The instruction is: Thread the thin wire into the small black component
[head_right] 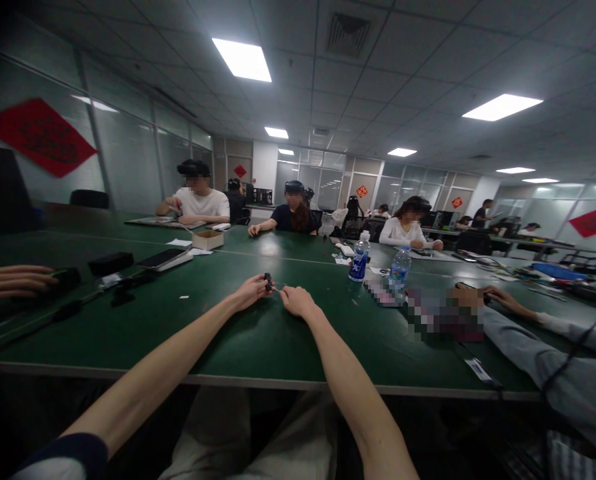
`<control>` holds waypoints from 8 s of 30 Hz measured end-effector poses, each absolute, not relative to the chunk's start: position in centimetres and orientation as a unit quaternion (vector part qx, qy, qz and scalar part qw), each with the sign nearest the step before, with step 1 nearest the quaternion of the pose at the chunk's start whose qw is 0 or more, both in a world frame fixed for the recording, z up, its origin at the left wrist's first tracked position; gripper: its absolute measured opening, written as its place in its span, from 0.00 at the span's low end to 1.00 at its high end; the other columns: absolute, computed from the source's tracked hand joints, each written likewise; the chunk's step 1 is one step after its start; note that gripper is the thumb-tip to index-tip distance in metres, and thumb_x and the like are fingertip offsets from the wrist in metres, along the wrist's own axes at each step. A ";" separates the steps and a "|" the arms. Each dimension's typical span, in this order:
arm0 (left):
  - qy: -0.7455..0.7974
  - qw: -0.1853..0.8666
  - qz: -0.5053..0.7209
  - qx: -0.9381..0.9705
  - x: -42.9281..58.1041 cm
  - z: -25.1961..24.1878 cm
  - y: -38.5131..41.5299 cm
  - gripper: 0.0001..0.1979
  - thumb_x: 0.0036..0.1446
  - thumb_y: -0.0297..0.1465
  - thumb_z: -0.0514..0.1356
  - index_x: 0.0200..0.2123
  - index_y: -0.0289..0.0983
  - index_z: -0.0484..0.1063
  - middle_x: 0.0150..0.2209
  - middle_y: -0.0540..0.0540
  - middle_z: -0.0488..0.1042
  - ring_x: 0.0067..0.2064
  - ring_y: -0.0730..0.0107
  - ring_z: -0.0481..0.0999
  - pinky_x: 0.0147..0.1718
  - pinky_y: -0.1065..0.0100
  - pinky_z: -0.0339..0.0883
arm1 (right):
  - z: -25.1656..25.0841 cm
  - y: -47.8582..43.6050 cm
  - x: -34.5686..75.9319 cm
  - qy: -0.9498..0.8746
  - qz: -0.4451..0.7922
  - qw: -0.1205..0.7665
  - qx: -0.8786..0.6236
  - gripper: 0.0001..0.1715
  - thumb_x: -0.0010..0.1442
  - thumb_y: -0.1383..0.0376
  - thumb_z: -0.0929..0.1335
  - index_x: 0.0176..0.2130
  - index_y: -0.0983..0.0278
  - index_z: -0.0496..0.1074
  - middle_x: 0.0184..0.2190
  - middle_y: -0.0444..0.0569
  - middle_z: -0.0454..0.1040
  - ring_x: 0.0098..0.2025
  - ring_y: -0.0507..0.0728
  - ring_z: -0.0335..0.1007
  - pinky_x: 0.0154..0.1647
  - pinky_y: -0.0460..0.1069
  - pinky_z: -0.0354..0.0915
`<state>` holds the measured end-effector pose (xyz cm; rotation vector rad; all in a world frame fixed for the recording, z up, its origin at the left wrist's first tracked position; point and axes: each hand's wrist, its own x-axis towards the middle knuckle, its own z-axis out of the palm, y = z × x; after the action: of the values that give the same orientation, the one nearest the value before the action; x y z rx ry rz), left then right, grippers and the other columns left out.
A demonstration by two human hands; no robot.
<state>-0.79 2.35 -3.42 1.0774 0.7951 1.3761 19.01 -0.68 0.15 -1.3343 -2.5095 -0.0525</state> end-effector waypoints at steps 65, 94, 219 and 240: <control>0.336 0.575 0.569 0.482 -0.5 -2.7 1.4 0.10 0.55 0.26 0.60 0.42 0.32 0.68 0.36 0.40 0.74 0.34 0.69 0.76 0.37 0.65 0.72 | 1.2 -1.0 19.6 -0.875 0.001 0.146 -0.462 0.24 0.65 0.50 0.56 0.43 0.59 0.73 0.39 0.48 0.75 0.38 0.55 0.70 0.35 0.44 0.58; 0.322 0.565 0.576 0.496 -0.5 -2.4 0.8 0.14 0.52 0.30 0.63 0.43 0.33 0.69 0.42 0.37 0.75 0.40 0.65 0.77 0.40 0.63 0.71 | 0.9 -0.8 19.7 -0.873 0.011 0.165 -0.460 0.26 0.65 0.49 0.55 0.41 0.60 0.73 0.36 0.49 0.75 0.35 0.54 0.69 0.33 0.45 0.58; 0.366 0.563 0.554 0.492 -0.5 -3.2 2.0 0.10 0.57 0.27 0.58 0.43 0.32 0.67 0.34 0.41 0.74 0.30 0.71 0.76 0.33 0.68 0.71 | 0.7 -0.5 19.5 -0.869 0.030 0.158 -0.468 0.25 0.65 0.50 0.56 0.40 0.60 0.73 0.38 0.49 0.75 0.38 0.54 0.70 0.36 0.45 0.59; 0.363 0.558 0.550 0.504 -0.6 -3.3 2.1 0.11 0.56 0.29 0.59 0.43 0.33 0.67 0.38 0.38 0.74 0.32 0.70 0.77 0.34 0.67 0.71 | 0.5 -0.1 19.7 -0.877 0.045 0.164 -0.449 0.27 0.64 0.48 0.55 0.40 0.60 0.73 0.36 0.50 0.75 0.35 0.54 0.69 0.31 0.45 0.58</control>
<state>-0.63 2.09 -3.26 1.1897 0.8572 1.2976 19.70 -0.12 0.45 -1.2808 -2.5009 0.1286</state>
